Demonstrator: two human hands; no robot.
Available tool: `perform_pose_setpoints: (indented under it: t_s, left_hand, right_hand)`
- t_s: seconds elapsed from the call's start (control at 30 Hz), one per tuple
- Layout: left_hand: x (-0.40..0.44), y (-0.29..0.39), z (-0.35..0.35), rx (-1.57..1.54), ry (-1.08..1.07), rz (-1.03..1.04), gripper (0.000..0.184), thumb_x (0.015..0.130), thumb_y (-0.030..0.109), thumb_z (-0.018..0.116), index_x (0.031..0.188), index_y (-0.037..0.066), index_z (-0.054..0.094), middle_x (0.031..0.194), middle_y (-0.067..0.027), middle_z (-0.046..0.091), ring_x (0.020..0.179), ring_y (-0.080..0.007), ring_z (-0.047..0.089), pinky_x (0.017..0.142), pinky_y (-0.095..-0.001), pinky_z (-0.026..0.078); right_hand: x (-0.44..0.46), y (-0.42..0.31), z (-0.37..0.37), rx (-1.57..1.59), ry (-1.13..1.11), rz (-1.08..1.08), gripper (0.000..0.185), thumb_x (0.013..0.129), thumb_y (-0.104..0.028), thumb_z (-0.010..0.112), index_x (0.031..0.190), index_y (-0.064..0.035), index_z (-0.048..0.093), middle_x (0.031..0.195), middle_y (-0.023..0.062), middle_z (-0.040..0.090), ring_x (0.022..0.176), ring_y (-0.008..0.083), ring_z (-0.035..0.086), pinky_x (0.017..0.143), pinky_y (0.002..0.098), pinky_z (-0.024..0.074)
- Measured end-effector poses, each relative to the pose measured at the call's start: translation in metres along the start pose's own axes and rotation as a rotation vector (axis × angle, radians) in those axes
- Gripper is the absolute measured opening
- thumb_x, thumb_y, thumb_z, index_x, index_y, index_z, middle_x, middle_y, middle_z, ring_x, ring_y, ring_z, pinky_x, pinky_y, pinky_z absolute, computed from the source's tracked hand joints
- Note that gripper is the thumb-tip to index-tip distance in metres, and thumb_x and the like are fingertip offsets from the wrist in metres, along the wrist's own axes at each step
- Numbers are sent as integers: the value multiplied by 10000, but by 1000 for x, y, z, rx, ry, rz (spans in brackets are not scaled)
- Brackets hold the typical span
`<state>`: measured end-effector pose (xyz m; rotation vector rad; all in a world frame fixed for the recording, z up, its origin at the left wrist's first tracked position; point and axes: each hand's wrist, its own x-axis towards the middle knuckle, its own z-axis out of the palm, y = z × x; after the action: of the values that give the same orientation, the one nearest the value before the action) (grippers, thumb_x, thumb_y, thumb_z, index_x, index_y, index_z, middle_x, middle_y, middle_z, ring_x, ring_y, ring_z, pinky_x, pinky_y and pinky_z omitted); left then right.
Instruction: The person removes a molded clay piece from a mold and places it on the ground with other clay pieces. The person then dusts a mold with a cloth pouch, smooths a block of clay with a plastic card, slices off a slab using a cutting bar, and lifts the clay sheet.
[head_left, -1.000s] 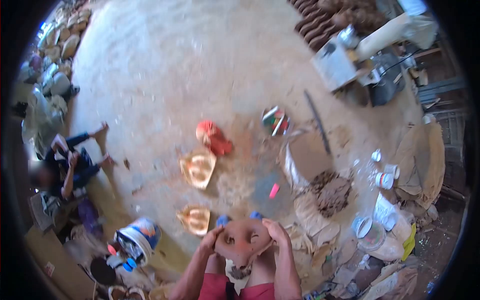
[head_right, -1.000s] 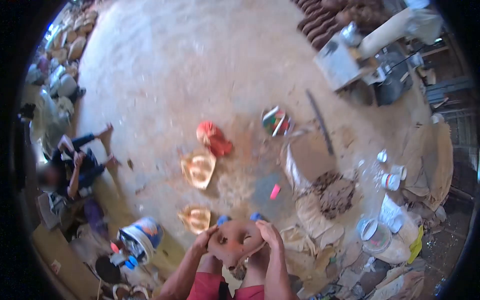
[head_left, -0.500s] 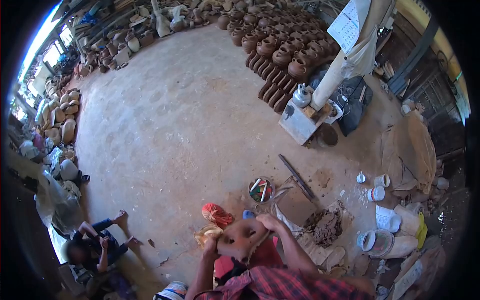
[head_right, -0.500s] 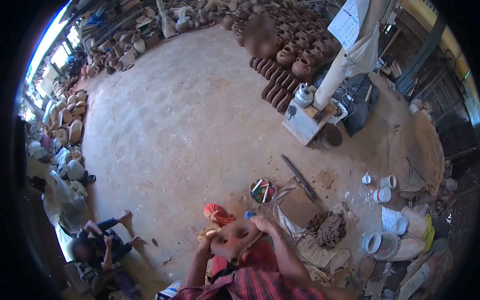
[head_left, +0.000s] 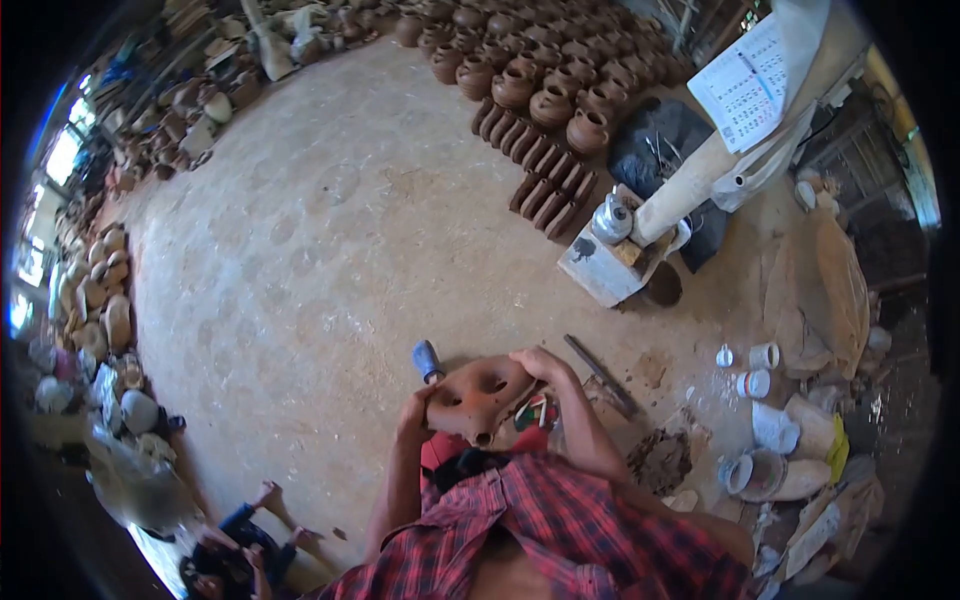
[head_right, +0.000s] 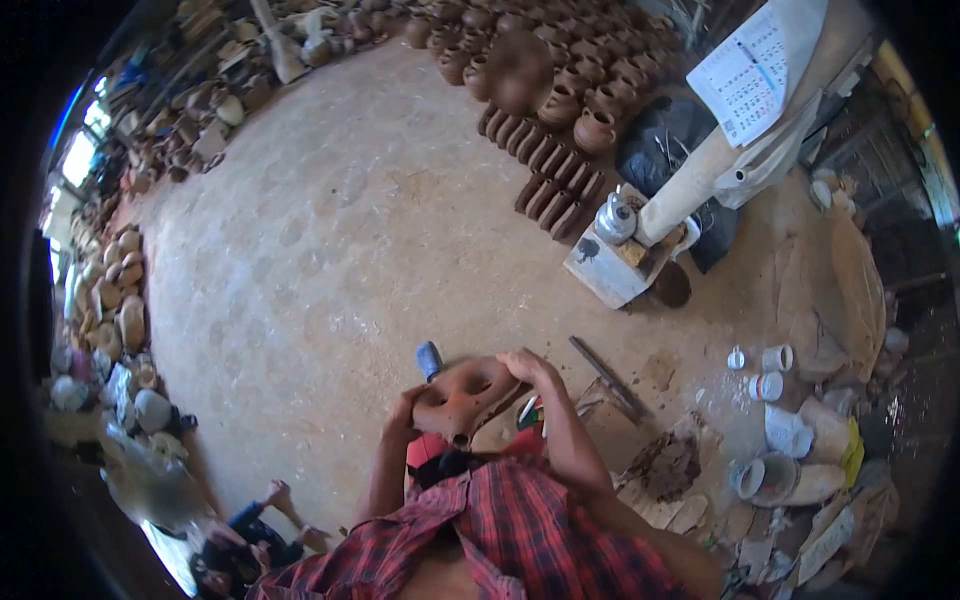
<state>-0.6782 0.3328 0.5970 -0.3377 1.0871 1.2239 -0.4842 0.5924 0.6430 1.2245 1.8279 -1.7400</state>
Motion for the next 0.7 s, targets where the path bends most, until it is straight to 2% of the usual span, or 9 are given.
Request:
perform_pose_setpoints:
  t_s: [0.07,0.13,0.27,0.3,0.43,0.53,0.6,0.67,0.7]
  left_hand:
    - [48,79,3,21,-35,-36,459,1061,338,464,1337,14,635,1248,-171,729,1055,-289,742,927,-432,619]
    - [56,139,11,146,-4,-60,465,1059,348,468,1322,9,645,1248,-172,729,1061,-290,741,930,-430,618]
    - [60,282,62,358,80,-58,468,1050,354,523,1286,-28,653,1175,-174,750,933,-291,761,858,-416,632]
    - [79,310,66,288,29,-89,463,1051,339,519,1279,-41,654,1165,-184,749,948,-298,756,844,-417,632]
    - [149,420,103,399,23,-110,463,1048,330,530,1280,-54,649,1168,-191,743,948,-295,754,830,-418,635]
    - [230,493,123,446,-45,-131,463,1052,324,536,1283,-62,647,1195,-198,735,977,-293,749,886,-425,623]
    - [283,536,146,500,-53,-169,470,1046,301,558,1313,-78,631,1236,-204,722,1067,-294,730,975,-426,589]
    - [355,565,159,549,44,-87,478,1038,274,582,1342,-93,613,1256,-202,715,1152,-289,701,1022,-418,564]
    - [373,585,184,595,69,-61,480,1038,254,592,1389,-74,590,1297,-188,701,1191,-288,683,1031,-412,559]
  right_hand:
    - [44,-44,-19,0,33,-43,480,1037,-371,474,1205,2,724,1113,161,766,984,222,707,874,393,564]
    - [66,-70,-17,348,91,-22,428,1037,-328,507,1121,20,741,1038,133,764,805,225,730,738,367,591]
    - [131,-136,-49,290,171,-20,423,1022,-321,495,1144,5,736,1055,149,756,859,213,726,757,357,586]
    - [155,-143,-58,179,207,-200,421,1015,-336,499,1149,-13,733,1048,145,753,850,206,708,733,358,571]
    - [219,-198,-107,444,222,-79,410,1005,-344,511,1123,-20,731,1027,103,744,870,195,677,773,369,544]
    - [257,-244,-164,577,225,71,400,1008,-336,515,1120,-19,732,1017,84,737,931,200,676,848,375,537]
    - [315,-243,-198,520,308,-57,415,1021,-349,509,1112,-9,729,1020,95,734,936,209,688,838,378,542]
    - [393,-223,-213,555,485,-162,429,1039,-349,506,1096,14,729,1059,116,741,966,223,695,859,388,544]
    - [395,-242,-248,712,339,-51,427,1046,-335,508,1141,23,720,1093,148,741,987,221,697,860,369,551]
